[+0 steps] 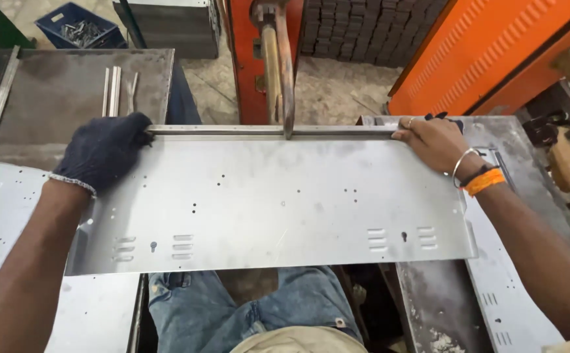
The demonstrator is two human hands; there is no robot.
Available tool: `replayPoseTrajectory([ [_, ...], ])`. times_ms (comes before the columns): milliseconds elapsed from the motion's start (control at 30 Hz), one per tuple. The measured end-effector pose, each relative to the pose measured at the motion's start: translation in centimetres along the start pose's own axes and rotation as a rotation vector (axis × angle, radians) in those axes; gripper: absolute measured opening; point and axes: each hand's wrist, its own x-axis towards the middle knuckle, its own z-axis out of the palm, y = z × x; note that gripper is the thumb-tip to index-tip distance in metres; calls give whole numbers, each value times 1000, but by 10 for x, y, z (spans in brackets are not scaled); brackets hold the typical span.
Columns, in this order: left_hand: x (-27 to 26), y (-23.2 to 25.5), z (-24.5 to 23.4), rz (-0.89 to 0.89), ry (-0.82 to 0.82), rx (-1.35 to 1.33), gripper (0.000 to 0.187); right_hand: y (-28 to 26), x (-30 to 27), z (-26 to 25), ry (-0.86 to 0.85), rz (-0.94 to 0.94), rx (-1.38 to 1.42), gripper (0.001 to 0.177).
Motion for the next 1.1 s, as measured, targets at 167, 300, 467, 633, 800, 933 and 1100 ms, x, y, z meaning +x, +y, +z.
replayPoseTrajectory([
  [167,-3,0,-1,22,7,56,19,-5,1,-4,55,-64,63,30],
  [300,-1,0,-6,19,5,15,20,1,12,-2,1,-7,59,30],
  [467,2,7,-11,-90,-127,9,20,4,19,-1,6,-33,38,31],
  [633,7,6,2,-13,-72,-95,29,23,4,-3,16,21,-50,35],
  [800,38,64,1,-77,-173,-97,27,68,-15,-8,-6,70,-62,37],
  [933,55,79,13,60,-136,-90,21,103,-37,-4,-54,168,-95,39],
  [1100,56,81,17,105,-114,-80,21,108,-43,6,4,150,-115,42],
])
